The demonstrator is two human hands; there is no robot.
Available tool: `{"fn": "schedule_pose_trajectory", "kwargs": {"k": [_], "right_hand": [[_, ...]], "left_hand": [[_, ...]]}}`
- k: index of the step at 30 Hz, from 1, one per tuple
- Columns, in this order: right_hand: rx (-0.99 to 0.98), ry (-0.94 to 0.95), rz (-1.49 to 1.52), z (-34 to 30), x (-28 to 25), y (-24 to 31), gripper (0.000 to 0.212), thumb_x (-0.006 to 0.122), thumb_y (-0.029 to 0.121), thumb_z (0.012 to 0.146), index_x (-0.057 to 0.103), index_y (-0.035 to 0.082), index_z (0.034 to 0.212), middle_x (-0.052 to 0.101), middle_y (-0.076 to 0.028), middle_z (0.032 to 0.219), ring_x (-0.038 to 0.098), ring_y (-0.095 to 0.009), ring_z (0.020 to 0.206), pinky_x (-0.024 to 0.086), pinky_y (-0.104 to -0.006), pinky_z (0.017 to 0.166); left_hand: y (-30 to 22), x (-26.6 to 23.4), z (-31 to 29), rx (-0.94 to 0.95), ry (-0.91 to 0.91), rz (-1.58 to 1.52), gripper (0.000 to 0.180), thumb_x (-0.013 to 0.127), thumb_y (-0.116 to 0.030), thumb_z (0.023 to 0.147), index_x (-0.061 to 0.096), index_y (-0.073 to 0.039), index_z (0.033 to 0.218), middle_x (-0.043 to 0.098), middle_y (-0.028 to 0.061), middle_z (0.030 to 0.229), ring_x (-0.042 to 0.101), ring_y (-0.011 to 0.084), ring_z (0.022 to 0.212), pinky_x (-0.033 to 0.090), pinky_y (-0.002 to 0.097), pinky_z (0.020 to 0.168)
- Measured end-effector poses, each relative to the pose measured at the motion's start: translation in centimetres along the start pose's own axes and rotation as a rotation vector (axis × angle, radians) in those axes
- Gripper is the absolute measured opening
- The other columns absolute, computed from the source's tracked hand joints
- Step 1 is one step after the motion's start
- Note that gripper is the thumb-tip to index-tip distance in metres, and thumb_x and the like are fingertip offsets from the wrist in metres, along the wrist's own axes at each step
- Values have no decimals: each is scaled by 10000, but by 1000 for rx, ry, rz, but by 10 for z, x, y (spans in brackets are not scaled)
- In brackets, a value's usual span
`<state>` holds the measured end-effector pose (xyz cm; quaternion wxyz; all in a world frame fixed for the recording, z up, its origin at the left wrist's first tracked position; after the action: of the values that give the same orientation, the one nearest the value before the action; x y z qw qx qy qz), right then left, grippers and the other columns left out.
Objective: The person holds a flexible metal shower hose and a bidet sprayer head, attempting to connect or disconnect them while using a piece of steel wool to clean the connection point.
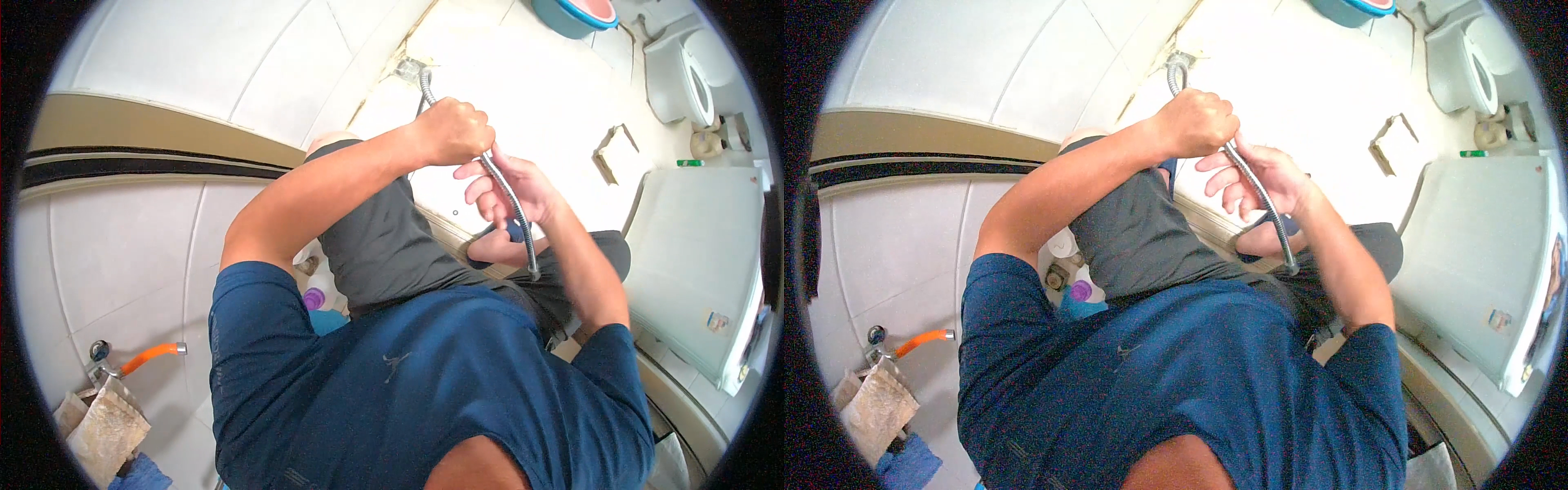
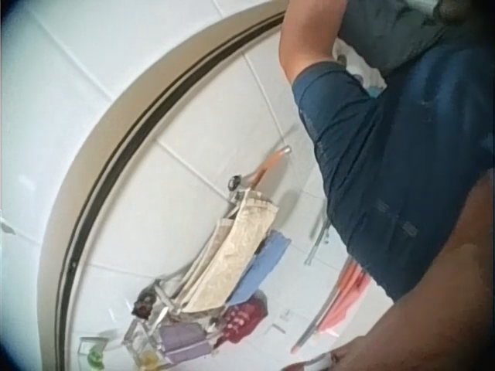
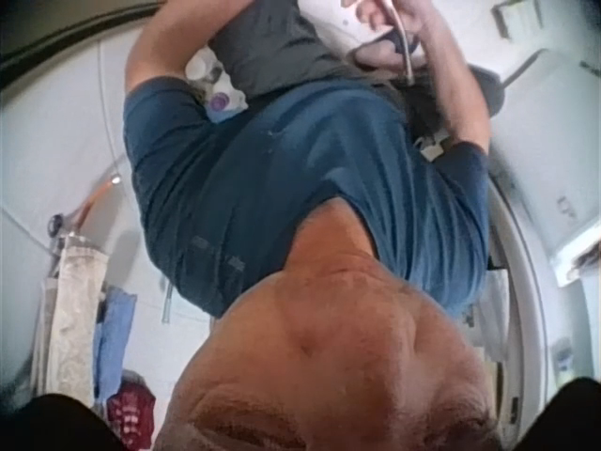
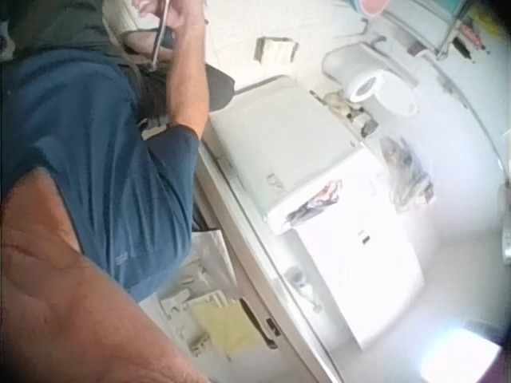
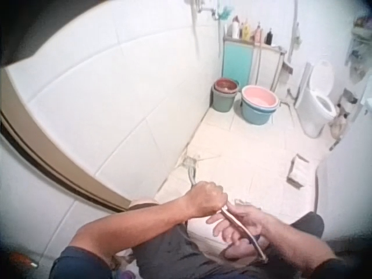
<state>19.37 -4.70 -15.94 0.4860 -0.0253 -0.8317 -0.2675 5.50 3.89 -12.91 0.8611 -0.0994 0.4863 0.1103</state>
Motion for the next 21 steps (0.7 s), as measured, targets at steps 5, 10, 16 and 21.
{"fn": "schedule_pose_trajectory", "kwargs": {"k": [5, 10, 16, 21], "right_hand": [[-149, -11, 30, 5, -4, -1, 453, 495, 435, 1106, 602, -4, 1138, 544, -12, 658, 439, -116, 414, 360, -247, 351], [-59, -453, -1083, -11, 11, 35, 344, 587, 316, 1077, 637, 29, 894, 594, -53, 616, 520, -172, 458, 427, -347, 468], [-253, -740, -2219, -16, 25, 45, 370, 595, 333, 1054, 676, -24, 1110, 728, -189, 775, 716, -318, 660, 578, -389, 610], [27, -438, -784, -21, -8, 25, 581, 544, 516, 1070, 633, -31, 1244, 733, -113, 883, 713, -174, 637, 589, -310, 516]], "left_hand": [[0, -3, 1, -22, 14, -2, 162, 673, -206, 776, 603, -91, 687, 639, 95, 659, 697, 297, 626, 551, 432, 545], [-3, 7, -1, -106, 229, -6, 100, 692, -168, 766, 659, -80, 734, 704, 132, 731, 732, 313, 687, 569, 454, 590], [0, 9, 9, -227, 496, -33, 78, 685, -125, 794, 747, -88, 825, 754, 145, 797, 752, 337, 754, 589, 459, 660], [-8, 10, 3, -122, 471, -67, 79, 679, -156, 801, 722, -97, 770, 741, 131, 747, 746, 321, 693, 582, 451, 622]]}}
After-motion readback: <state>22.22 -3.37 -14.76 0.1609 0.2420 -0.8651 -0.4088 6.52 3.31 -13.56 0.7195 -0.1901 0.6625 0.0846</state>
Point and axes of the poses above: each hand's wrist, its own z-axis towards the middle knuckle, its own x-axis out of the palm, y = z × x, the point moved 4 cm from there along z, towards the middle knuckle
